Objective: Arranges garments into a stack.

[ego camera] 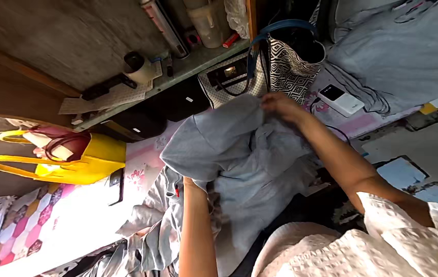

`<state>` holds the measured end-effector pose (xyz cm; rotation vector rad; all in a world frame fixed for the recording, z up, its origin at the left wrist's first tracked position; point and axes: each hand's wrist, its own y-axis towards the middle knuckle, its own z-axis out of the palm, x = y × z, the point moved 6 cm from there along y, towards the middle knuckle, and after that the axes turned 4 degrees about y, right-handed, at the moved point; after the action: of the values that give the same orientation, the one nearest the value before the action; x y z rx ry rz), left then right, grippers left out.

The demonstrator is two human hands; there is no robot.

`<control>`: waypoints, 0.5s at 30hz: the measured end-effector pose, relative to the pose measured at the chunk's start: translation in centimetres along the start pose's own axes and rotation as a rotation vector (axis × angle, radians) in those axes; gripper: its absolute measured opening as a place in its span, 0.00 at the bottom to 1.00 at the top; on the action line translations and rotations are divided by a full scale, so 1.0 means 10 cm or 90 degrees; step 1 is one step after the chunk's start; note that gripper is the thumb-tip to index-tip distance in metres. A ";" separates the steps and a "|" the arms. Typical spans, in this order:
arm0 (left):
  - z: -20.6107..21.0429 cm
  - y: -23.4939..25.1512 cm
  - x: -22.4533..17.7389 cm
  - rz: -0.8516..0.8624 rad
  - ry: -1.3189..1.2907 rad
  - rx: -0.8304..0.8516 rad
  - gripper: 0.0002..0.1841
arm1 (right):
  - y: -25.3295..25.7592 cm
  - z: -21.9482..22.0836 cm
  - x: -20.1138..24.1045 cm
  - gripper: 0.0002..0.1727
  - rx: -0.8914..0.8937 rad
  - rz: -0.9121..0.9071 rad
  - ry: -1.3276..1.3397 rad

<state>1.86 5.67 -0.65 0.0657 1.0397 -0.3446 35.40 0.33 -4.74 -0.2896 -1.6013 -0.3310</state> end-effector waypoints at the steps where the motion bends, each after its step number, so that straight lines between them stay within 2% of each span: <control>1: -0.10 0.07 0.02 0.040 0.064 -0.007 0.22 | 0.00 -0.30 0.06 0.11 -0.105 -0.012 0.012; 3: -0.32 0.28 0.13 0.077 0.144 -0.021 0.27 | -0.08 -0.75 0.18 0.13 -0.239 -0.065 0.016; 5: -0.39 0.40 0.22 0.087 0.123 -0.002 0.28 | -0.17 -0.85 0.26 0.11 -0.244 -0.082 0.032; 8: -0.30 0.39 0.27 0.114 0.070 0.043 0.26 | -0.23 -0.55 0.18 0.16 -0.143 -0.012 0.021; 12: -0.17 0.40 0.21 0.039 0.135 0.009 0.27 | -0.05 0.00 -0.21 0.28 -0.010 0.140 -0.085; 13: -0.21 0.48 0.21 0.026 0.131 0.023 0.27 | 0.00 0.14 -0.23 0.27 0.028 0.138 -0.096; 15: -0.34 0.63 0.23 0.024 0.104 0.034 0.31 | 0.09 0.35 -0.07 0.17 0.056 0.046 -0.090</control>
<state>2.02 11.82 -5.04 0.1630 1.1892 -0.3375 32.54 2.49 -5.61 -0.3084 -1.7342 -0.1876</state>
